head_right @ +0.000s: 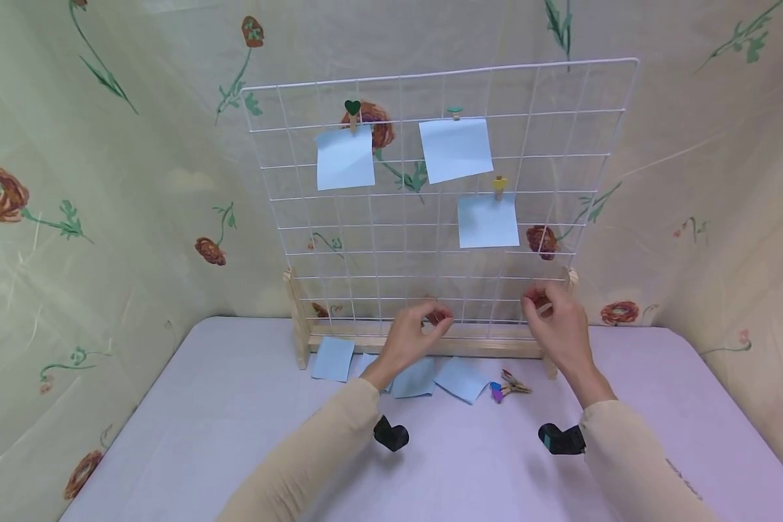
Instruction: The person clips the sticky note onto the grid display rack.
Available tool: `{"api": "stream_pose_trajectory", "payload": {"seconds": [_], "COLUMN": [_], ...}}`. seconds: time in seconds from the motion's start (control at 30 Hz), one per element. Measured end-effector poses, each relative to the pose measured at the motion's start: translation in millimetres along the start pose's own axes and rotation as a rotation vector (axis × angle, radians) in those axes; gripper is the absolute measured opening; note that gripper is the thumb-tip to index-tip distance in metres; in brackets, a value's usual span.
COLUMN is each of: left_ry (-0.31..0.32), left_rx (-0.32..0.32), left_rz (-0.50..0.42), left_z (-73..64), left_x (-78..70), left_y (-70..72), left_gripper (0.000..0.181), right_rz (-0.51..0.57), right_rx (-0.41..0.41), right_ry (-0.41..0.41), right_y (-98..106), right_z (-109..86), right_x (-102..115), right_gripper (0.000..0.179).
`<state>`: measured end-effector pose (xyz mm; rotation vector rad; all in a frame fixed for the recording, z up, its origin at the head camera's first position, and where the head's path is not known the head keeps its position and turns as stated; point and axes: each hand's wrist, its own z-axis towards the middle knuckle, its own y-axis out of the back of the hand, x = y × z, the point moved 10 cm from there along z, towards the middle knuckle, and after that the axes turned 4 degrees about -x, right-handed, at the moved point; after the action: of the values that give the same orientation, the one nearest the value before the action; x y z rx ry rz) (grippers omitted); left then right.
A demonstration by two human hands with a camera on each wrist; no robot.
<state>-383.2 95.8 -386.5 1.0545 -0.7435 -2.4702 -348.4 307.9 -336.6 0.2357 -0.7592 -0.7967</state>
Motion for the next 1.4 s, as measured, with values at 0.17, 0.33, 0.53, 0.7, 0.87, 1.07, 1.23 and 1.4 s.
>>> {"api": "stream_pose_trajectory", "payload": {"seconds": [0.17, 0.33, 0.53, 0.7, 0.87, 1.07, 1.23, 1.4], "left_ry": [-0.006, 0.025, -0.009, 0.017, 0.039, -0.002, -0.024, 0.006], "left_rx": [0.024, 0.082, 0.160, 0.187, 0.240, 0.278, 0.298, 0.324], "left_rz": [-0.007, -0.020, -0.016, -0.016, 0.007, 0.065, 0.072, 0.073], "left_z": [-7.7, -17.0, -25.4, -35.1, -45.7, -57.6, -63.9, -68.3], "left_x": [1.7, 3.7, 2.1, 9.4, 13.1, 12.5, 11.4, 13.8], "left_y": [-6.9, -19.2, -35.0, -41.5, -50.1, -60.4, -64.8, -66.4], "left_gripper": [0.016, 0.020, 0.024, 0.026, 0.029, 0.032, 0.035, 0.040], "right_rz": [0.009, -0.016, -0.049, -0.052, -0.057, -0.031, -0.029, -0.028], "right_rx": [0.028, 0.069, 0.101, 0.132, 0.180, 0.237, 0.288, 0.319], "right_ry": [-0.016, -0.050, -0.070, -0.066, -0.090, -0.131, -0.192, -0.255], "right_y": [-4.5, -8.9, -13.6, -20.5, -26.4, -33.5, -37.3, -40.0], "right_z": [-8.5, -21.0, -30.4, -39.4, -52.4, -69.6, -82.7, -95.9], "right_x": [-4.0, -12.0, -20.1, -25.4, -33.9, -46.0, -55.0, -63.3], "right_gripper": [0.009, 0.012, 0.012, 0.012, 0.013, 0.014, 0.019, 0.024]}}
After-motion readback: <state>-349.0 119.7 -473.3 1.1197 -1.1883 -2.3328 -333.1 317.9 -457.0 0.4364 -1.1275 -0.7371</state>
